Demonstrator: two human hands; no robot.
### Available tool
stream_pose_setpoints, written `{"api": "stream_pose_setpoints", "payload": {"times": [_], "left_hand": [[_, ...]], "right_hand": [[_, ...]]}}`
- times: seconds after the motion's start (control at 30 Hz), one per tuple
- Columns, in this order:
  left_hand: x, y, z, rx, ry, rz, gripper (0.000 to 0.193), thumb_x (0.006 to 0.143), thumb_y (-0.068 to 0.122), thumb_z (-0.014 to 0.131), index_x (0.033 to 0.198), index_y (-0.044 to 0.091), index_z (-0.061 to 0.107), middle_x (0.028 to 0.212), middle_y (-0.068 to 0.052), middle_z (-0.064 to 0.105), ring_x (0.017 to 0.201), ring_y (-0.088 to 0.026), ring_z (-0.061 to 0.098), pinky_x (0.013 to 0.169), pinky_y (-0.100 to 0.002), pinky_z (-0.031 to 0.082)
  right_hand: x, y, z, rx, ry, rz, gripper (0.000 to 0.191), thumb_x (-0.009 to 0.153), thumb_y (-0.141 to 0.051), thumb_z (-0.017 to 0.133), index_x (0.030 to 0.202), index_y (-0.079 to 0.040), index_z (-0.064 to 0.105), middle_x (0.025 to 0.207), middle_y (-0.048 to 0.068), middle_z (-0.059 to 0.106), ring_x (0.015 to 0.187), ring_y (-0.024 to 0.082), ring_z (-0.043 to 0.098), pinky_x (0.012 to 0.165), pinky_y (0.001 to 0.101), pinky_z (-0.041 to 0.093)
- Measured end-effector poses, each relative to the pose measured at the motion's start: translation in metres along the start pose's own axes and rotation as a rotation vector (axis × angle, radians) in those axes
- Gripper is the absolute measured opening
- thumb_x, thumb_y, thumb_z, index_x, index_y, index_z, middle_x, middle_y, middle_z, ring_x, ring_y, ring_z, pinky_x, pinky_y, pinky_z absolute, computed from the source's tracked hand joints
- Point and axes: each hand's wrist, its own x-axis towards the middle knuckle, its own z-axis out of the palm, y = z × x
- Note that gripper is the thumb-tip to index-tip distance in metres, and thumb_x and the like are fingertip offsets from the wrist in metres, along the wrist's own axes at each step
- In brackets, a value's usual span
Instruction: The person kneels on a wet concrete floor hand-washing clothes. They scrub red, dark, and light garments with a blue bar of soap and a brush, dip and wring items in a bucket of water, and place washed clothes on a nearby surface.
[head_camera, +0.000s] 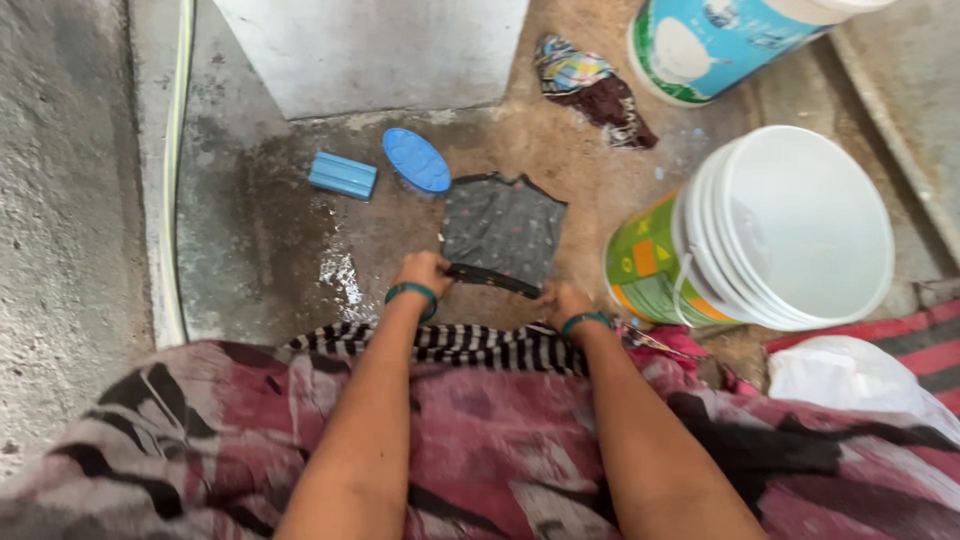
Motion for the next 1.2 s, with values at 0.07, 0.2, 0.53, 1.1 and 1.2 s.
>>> {"api": "stream_pose_setpoints", "payload": {"times": [0.07, 0.2, 0.53, 1.1, 1.2], "left_hand": [[-0.004, -0.020, 0.002, -0.002, -0.013, -0.265, 0.021, 0.081, 0.023, 0.077, 0.102, 0.021, 0.080, 0.107, -0.012, 0.075, 0.101, -0.034, 0.072, 0.091, -0.046, 0.056], [-0.005, -0.034, 0.006, -0.008, 0.211, -0.149, 0.018, 0.087, 0.023, 0.071, 0.102, 0.019, 0.080, 0.107, -0.013, 0.075, 0.104, -0.035, 0.070, 0.091, -0.047, 0.056], [0.014, -0.029, 0.074, 0.262, 0.050, 0.144, 0.049, 0.106, 0.036, 0.050, 0.146, 0.008, 0.048, 0.150, -0.015, 0.047, 0.132, -0.035, 0.046, 0.106, -0.056, 0.039], [0.072, -0.014, 0.084, 0.526, -0.030, 0.035, 0.098, 0.087, 0.059, 0.063, 0.163, 0.022, 0.014, 0.172, 0.004, 0.003, 0.159, -0.026, 0.001, 0.124, -0.066, -0.001], [0.064, -0.012, 0.062, 0.399, -0.112, -0.071, 0.126, 0.072, 0.070, 0.074, 0.165, 0.024, 0.003, 0.172, 0.008, -0.005, 0.159, -0.027, -0.006, 0.120, -0.073, -0.006]], "right_hand": [[0.005, -0.001, 0.015, -0.048, -0.091, 0.149, 0.025, 0.079, -0.006, 0.069, 0.097, -0.016, 0.084, 0.097, 0.016, 0.078, 0.094, 0.032, 0.074, 0.091, 0.0416, 0.055], [0.055, -0.029, 0.015, 0.087, 0.127, 0.282, 0.013, 0.085, -0.018, 0.074, 0.095, -0.013, 0.081, 0.091, 0.015, 0.078, 0.085, 0.028, 0.077, 0.080, 0.0394, 0.059], [0.231, -0.212, 0.105, -0.109, 0.101, -0.310, 0.062, 0.085, -0.025, 0.078, 0.141, -0.011, 0.054, 0.135, 0.022, 0.056, 0.122, 0.043, 0.056, 0.102, 0.0503, 0.049], [0.188, -0.157, 0.049, -0.235, 0.557, -0.285, 0.055, 0.096, -0.022, 0.074, 0.147, -0.029, 0.057, 0.130, 0.025, 0.056, 0.120, 0.042, 0.054, 0.101, 0.0554, 0.045], [0.142, -0.110, 0.033, -0.171, 0.618, -0.005, 0.052, 0.103, -0.017, 0.069, 0.154, -0.023, 0.056, 0.124, 0.024, 0.056, 0.115, 0.042, 0.056, 0.102, 0.0552, 0.045]]}}
